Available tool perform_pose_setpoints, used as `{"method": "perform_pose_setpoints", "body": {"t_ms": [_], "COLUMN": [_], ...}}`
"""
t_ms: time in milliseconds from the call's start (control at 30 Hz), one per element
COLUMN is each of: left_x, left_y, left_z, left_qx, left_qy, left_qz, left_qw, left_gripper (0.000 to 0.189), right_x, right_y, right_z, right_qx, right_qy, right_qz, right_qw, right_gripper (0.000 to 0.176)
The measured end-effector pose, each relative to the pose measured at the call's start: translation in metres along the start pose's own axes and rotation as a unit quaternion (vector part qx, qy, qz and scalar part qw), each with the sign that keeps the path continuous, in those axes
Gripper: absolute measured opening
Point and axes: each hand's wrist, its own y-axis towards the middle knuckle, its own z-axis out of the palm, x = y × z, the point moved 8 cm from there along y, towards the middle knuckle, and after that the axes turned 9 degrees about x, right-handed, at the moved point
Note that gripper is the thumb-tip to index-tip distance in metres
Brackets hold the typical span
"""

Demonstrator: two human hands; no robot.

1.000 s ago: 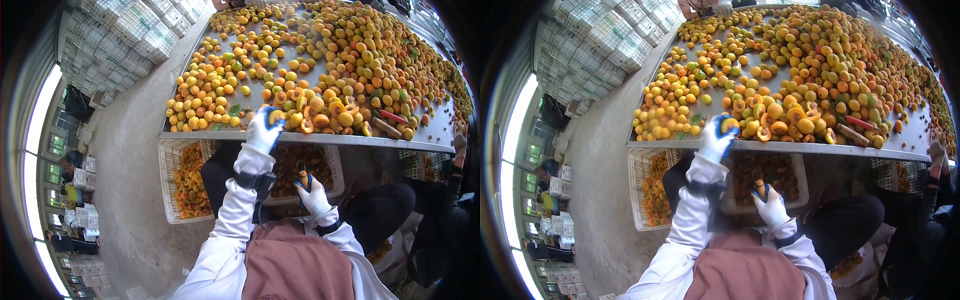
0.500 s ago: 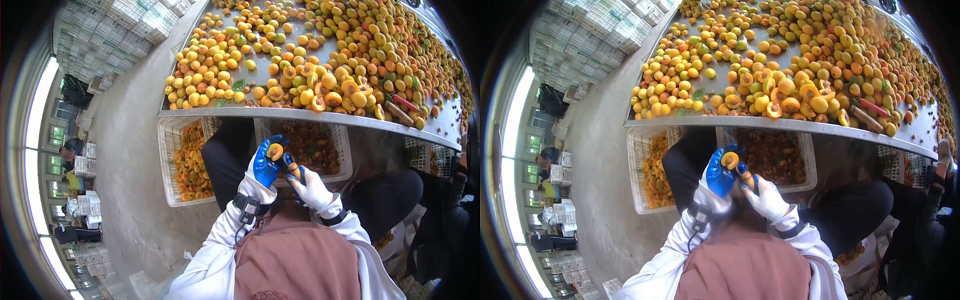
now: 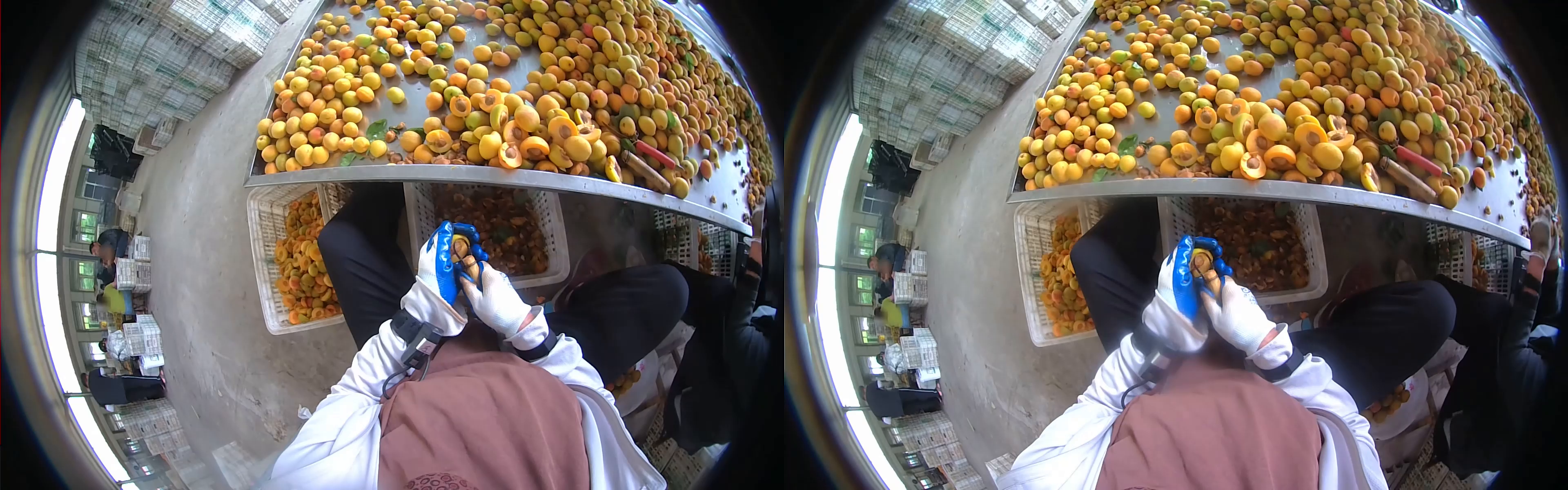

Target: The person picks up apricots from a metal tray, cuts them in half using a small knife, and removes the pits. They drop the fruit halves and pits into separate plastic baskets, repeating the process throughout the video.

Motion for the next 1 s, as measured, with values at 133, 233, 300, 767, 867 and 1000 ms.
{"method": "perform_pose_setpoints", "body": {"t_ms": [133,233,300,767,867,1000], "left_x": [-0.001,-0.006,-0.018,-0.027,-0.031,-0.023], "left_y": [-0.002,-0.003,-0.005,-0.016,-0.022,-0.022], "left_z": [-0.003,0.001,0.017,0.061,0.063,0.052], "left_qx": [-0.046,-0.053,-0.019,0.107,0.106,0.117], "left_qy": [0.053,0.130,0.141,-0.033,-0.036,-0.054], "left_qz": [0.004,-0.010,-0.016,-0.122,-0.124,-0.153], "left_qw": [0.997,0.990,0.990,0.986,0.986,0.980], "left_gripper": [0.037,0.038,0.038,0.044,0.042,0.040], "right_x": [-0.004,-0.002,-0.009,-0.026,-0.022,-0.004], "right_y": [-0.001,-0.002,-0.003,-0.015,-0.018,-0.022], "right_z": [0.004,0.004,0.014,0.028,0.027,0.020], "right_qx": [0.026,0.090,0.180,0.271,0.288,0.290], "right_qy": [-0.021,0.074,0.293,0.558,0.542,0.474], "right_qz": [-0.004,-0.003,0.063,0.004,0.012,0.034], "right_qw": [0.999,0.993,0.937,0.784,0.789,0.831], "right_gripper": [0.031,0.032,0.029,0.064,0.081,0.060]}}
